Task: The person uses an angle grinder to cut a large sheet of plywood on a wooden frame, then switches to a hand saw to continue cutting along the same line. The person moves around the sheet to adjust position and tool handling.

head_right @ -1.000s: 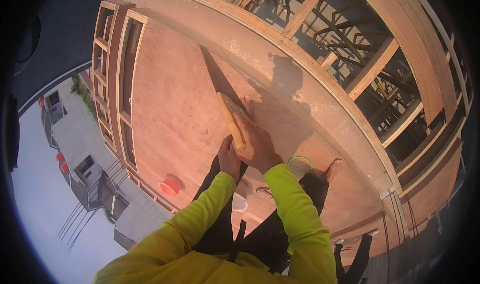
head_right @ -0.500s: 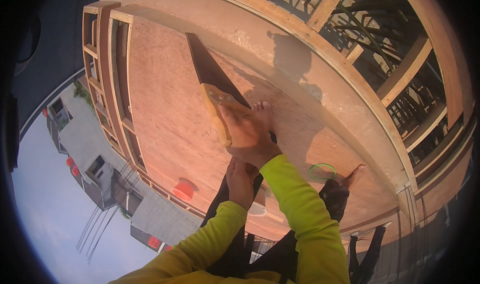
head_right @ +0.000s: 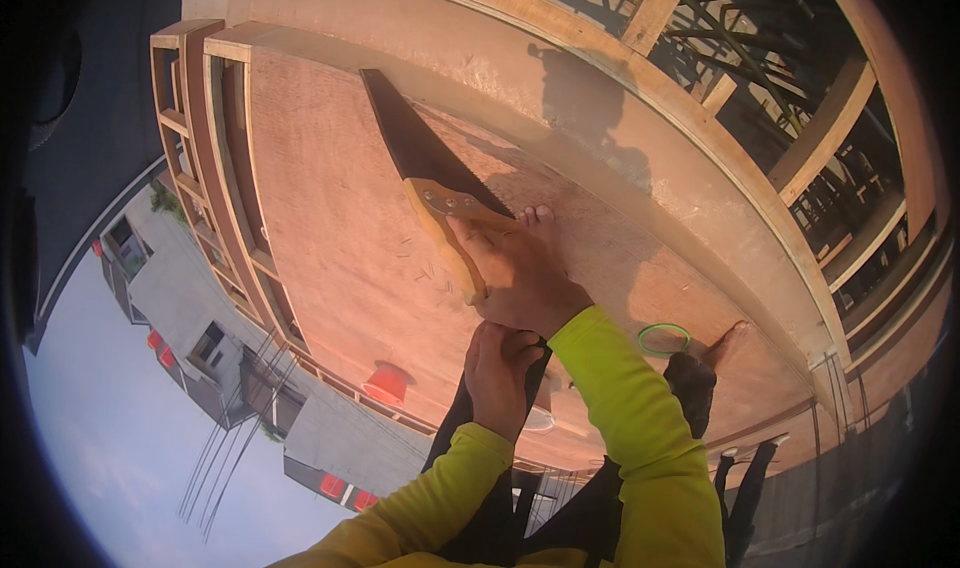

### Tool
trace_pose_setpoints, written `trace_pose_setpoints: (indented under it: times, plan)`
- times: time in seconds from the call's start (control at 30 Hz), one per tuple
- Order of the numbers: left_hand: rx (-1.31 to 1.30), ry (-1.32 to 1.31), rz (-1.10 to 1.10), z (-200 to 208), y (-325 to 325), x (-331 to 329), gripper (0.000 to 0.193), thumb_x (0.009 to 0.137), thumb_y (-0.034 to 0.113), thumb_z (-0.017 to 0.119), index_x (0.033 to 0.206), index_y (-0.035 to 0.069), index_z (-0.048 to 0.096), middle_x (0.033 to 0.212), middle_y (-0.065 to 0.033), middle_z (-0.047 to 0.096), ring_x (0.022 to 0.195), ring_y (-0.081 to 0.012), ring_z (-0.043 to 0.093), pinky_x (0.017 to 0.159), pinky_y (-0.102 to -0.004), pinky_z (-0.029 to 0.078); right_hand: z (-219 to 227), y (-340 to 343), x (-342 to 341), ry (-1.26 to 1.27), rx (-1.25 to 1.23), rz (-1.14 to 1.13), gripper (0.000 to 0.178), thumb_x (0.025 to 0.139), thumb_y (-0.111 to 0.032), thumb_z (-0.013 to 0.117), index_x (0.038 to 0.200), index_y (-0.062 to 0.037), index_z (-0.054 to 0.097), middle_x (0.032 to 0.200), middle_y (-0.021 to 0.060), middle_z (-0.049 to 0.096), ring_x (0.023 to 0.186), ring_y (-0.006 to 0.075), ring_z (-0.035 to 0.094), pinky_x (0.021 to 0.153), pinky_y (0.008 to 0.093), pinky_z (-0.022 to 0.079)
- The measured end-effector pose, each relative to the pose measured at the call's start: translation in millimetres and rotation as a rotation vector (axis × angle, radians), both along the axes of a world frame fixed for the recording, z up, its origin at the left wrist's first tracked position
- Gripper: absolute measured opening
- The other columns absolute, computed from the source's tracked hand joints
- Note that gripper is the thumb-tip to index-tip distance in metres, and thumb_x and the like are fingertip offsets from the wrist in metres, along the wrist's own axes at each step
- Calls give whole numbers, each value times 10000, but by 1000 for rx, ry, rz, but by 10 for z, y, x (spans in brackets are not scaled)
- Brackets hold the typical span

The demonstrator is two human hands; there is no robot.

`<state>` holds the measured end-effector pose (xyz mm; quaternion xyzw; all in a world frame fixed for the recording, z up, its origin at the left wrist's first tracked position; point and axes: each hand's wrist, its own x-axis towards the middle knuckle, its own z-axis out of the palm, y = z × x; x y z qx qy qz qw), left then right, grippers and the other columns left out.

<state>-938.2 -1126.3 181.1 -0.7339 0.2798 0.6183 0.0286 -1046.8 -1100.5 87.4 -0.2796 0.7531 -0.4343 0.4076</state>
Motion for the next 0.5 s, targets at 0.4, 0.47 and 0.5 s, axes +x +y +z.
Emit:
trace_pose_setpoints:
  times: [0.4,0.47,0.5]
  plan:
    - [49,87,8,-21,99,75,307,1069,221,500,1302,28,555,1122,-82,651,940,-161,657,811,-310,556,-151,19,-3,-113,-28,36,841,725,-177,724,1521,-162,453,1422,131,600,1220,343,592,1023,564,341]
    - [54,94,-5,-17,99,11,304,1069,221,500,1300,31,556,1116,-79,652,940,-160,654,813,-311,553,-250,-55,-38,-170,-41,-9,859,708,-149,731,1520,-136,450,1416,162,594,1229,353,600,1076,552,306]
    - [51,79,-1,-9,112,-23,301,1069,220,500,1297,33,558,1112,-76,653,940,-157,653,813,-310,552,-344,-221,-112,-223,-32,-56,873,693,-100,735,1517,-96,448,1384,211,601,1213,367,621,1161,538,265]
